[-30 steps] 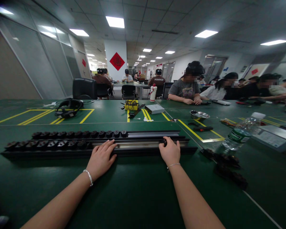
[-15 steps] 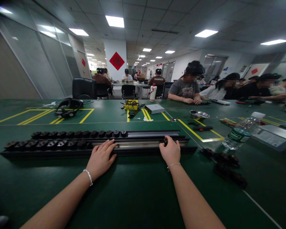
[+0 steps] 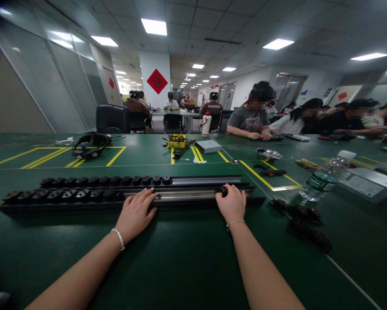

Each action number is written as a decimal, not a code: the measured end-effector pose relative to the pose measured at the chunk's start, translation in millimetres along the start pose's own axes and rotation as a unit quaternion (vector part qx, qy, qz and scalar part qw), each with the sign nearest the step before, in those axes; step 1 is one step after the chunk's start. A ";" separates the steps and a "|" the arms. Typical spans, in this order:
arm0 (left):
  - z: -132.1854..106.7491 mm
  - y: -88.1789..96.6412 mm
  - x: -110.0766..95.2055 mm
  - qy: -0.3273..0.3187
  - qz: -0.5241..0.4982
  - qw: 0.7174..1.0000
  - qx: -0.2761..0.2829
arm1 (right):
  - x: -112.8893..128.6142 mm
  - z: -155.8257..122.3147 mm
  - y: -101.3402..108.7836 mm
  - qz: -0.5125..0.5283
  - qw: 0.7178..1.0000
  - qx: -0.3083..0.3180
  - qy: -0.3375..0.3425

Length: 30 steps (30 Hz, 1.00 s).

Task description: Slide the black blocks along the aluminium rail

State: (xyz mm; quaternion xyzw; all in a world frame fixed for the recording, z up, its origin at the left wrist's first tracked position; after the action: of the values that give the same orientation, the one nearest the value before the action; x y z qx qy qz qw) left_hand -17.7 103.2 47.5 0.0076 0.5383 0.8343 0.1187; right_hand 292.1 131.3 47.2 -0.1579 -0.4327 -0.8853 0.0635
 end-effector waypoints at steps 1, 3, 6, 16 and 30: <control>0.1 0.1 0.0 0.001 0.000 1.000 0.001 | -0.4 0.0 -0.3 0.001 1.000 0.000 -0.001; 0.2 0.1 0.1 0.003 0.000 1.000 0.002 | -1.7 0.3 -1.4 0.000 1.000 0.000 -0.004; 0.2 -0.4 0.4 -0.001 0.000 1.000 0.002 | -4.1 1.0 -3.8 -0.002 1.000 0.005 -0.006; 0.0 -0.8 0.4 -0.008 0.005 1.000 -0.005 | -2.0 1.2 1.2 -0.005 1.000 0.008 -0.011; 0.8 -0.6 0.3 0.000 0.005 1.000 0.005 | -2.7 2.6 3.0 -0.015 1.000 -0.005 -0.005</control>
State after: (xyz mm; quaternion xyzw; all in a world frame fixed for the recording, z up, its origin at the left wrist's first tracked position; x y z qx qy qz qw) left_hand -17.7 104.3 47.2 0.0115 0.5427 0.8320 0.1144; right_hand 295.9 131.4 50.1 -0.1563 -0.4308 -0.8876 0.0466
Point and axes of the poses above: each hand's wrist, its own z-axis towards the middle knuckle, its own y-axis out of the back of the hand, x = y × z, the point moved 10 cm from there along z, towards the middle knuckle, and after that the axes turned 6 degrees about y, right-handed, at the moved point
